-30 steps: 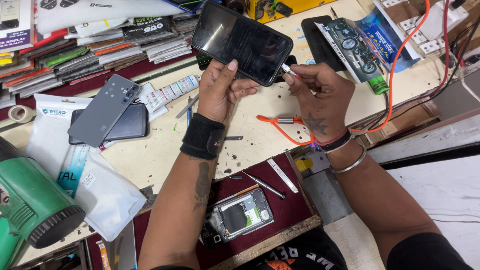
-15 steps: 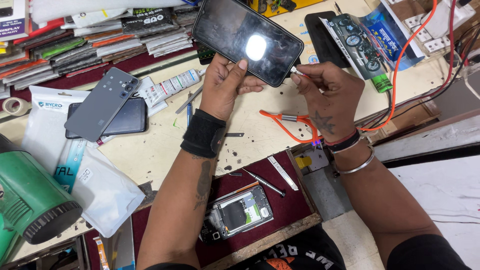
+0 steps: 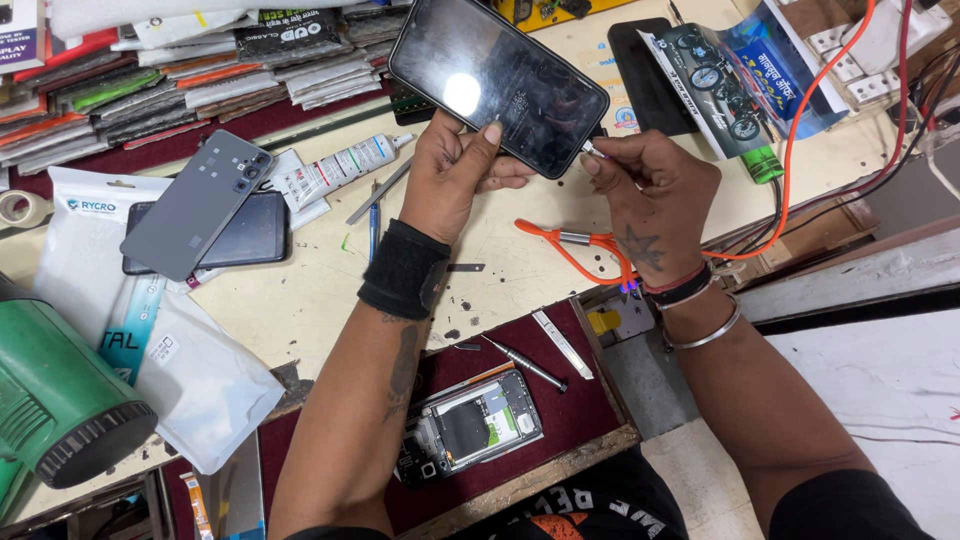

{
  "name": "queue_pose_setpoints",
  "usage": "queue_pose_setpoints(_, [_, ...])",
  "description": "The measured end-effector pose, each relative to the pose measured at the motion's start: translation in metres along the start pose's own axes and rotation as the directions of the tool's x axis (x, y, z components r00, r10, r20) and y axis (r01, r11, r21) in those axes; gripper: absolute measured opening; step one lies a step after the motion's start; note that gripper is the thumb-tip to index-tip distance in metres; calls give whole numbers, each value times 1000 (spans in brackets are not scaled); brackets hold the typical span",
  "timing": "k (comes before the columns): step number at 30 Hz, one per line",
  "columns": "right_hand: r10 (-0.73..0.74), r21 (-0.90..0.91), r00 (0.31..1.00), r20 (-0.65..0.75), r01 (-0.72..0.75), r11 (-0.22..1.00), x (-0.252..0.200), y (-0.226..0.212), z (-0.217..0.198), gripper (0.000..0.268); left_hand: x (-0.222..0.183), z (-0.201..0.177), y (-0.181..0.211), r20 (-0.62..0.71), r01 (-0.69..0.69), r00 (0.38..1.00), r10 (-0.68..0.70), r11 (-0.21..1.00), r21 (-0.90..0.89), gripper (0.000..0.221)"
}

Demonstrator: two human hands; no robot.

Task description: The person connects a cable to a phone, touches the screen, and uses a screwdriver and tweezers to handle internal components of a phone chassis on a workbench.

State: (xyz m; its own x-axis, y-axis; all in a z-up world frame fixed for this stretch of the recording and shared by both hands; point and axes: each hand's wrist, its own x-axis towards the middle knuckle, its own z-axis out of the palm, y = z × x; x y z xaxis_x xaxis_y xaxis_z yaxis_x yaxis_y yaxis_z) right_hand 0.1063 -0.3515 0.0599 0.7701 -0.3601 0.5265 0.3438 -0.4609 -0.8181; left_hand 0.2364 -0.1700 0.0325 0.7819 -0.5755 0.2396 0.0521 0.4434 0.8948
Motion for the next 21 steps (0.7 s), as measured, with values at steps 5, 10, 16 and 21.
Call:
queue_pose_setpoints(5, [2,-6,1000,8,-2,1000,0,2,-2,14,0,1,0,-5,15,1000,-15,999,32,32])
queue_pose_setpoints(10, [22,5,1000,-10,-22,1000,-1,5,0,15,-1,3,-2,-8,25,1000,-25,999,31,31])
queue_pose_setpoints(16, [23,3,1000,6,-23,1000,-2,9,-3,15,0,3,-8,15,19,1000,-19,1000,3,28])
queue_pose_setpoints(21, [-11,-37,1000,24,11,999,-3,14,-4,17,0,2,-8,23,35,999,-35,999,-8,30])
